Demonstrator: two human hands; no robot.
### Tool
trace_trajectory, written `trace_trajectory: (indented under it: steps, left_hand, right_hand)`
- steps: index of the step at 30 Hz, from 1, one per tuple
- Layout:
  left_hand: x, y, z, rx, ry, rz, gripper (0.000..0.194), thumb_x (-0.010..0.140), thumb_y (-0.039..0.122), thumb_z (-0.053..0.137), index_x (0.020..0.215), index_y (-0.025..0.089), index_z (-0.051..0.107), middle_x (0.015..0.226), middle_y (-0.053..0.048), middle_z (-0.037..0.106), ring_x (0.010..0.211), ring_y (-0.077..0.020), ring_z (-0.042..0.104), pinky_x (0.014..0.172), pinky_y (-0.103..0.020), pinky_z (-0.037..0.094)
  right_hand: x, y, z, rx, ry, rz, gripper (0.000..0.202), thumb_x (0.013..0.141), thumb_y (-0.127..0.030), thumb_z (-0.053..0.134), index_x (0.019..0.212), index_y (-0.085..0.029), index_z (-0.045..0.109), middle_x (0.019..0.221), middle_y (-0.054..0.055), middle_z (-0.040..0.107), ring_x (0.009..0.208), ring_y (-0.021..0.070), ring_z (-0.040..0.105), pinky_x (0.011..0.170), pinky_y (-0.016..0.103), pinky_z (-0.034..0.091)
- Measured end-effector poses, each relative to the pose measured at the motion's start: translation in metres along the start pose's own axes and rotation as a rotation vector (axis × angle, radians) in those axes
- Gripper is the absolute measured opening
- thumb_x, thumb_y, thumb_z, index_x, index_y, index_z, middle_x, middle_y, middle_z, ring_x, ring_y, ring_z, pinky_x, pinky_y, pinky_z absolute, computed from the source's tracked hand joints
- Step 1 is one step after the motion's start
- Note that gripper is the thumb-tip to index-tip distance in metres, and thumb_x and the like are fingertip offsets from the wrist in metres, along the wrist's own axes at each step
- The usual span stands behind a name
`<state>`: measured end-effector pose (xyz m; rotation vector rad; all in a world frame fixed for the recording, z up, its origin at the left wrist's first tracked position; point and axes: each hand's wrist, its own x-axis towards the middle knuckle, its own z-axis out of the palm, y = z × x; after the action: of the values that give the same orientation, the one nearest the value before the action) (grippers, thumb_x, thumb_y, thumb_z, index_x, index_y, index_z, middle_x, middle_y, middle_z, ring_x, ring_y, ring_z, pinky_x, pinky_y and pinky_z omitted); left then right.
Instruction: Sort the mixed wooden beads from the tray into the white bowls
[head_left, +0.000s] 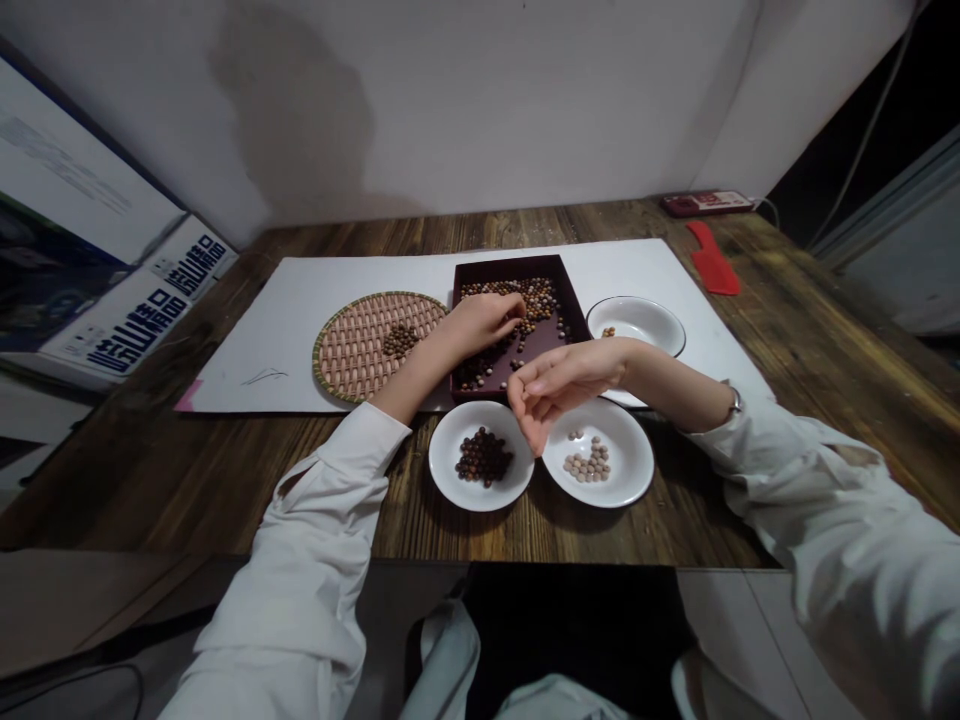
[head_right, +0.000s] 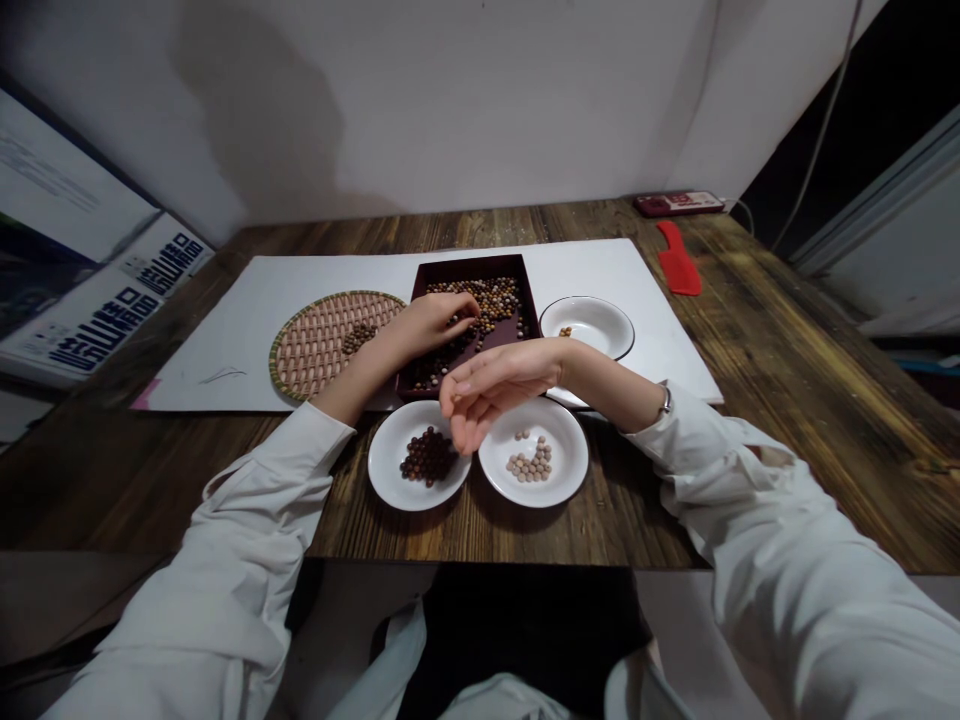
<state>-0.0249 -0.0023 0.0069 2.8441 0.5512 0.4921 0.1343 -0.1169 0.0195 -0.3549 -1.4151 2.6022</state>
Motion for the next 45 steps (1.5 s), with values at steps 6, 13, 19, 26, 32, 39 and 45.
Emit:
trace_trajectory:
  steps: [6,13,19,26,32,39,45]
  left_hand:
    - [0.0,-0.001,0.0,-0.006,0.019,0.008,0.016,0.088,0.013,0.054,0.103,0.016,0.06,0.1,-0.008,0.071,0.091,-0.0184,0.065,0.082,-0.028,0.047]
    - [0.001,-0.004,0.003,-0.038,0.086,0.047,0.013,0.086,0.011,0.058,0.099,0.015,0.06,0.095,-0.007,0.07,0.087,-0.0182,0.065,0.08,-0.028,0.047]
    - [0.003,-0.002,0.002,-0.095,0.087,0.11,0.01,0.085,0.011,0.062,0.094,0.016,0.061,0.094,-0.006,0.072,0.088,-0.0177,0.067,0.082,-0.029,0.047]
    - [0.002,-0.007,0.002,-0.56,0.064,-0.028,0.01,0.085,0.024,0.066,0.09,0.015,0.064,0.092,-0.005,0.074,0.089,-0.017,0.07,0.085,-0.032,0.052]
    - [0.002,-0.016,-0.001,-0.974,0.01,-0.197,0.03,0.074,0.038,0.078,0.088,0.014,0.067,0.085,-0.005,0.076,0.087,-0.0186,0.072,0.088,-0.036,0.054]
    - [0.0,-0.019,-0.006,-1.043,0.014,-0.201,0.034,0.073,0.041,0.079,0.092,0.014,0.071,0.084,-0.006,0.077,0.089,-0.0184,0.074,0.09,-0.034,0.054]
    - [0.001,-0.021,-0.005,-1.05,-0.023,-0.202,0.038,0.07,0.042,0.081,0.093,0.014,0.071,0.089,-0.008,0.078,0.092,-0.0198,0.074,0.093,-0.037,0.053]
  right_hand:
    - [0.0,-0.001,0.001,-0.015,0.045,0.03,0.026,0.094,-0.035,0.061,0.104,-0.011,0.058,0.099,0.012,0.074,0.097,0.021,0.073,0.098,0.041,0.052]
    - [-0.001,-0.001,0.001,-0.006,0.045,0.026,0.027,0.093,-0.035,0.064,0.104,-0.011,0.06,0.1,0.011,0.074,0.097,0.0201,0.073,0.095,0.037,0.053]
    - [-0.001,-0.004,0.005,-0.01,0.08,0.049,0.027,0.091,-0.036,0.066,0.102,-0.012,0.06,0.098,0.01,0.074,0.096,0.0204,0.073,0.096,0.038,0.053]
    - [0.0,-0.007,0.01,-0.021,0.146,0.092,0.021,0.093,-0.032,0.064,0.099,-0.012,0.059,0.095,0.011,0.074,0.093,0.0198,0.073,0.097,0.04,0.052]
    - [0.0,-0.009,0.012,-0.031,0.129,0.09,0.02,0.093,-0.032,0.062,0.098,-0.013,0.059,0.092,0.01,0.074,0.09,0.018,0.073,0.095,0.037,0.052]
    - [0.0,-0.006,0.007,-0.018,0.088,0.066,0.023,0.094,-0.033,0.062,0.101,-0.011,0.058,0.094,0.011,0.074,0.092,0.0189,0.073,0.097,0.039,0.051]
    - [0.0,-0.003,0.003,-0.022,0.048,0.034,0.025,0.095,-0.033,0.06,0.103,-0.011,0.058,0.096,0.012,0.074,0.095,0.0196,0.072,0.098,0.04,0.051]
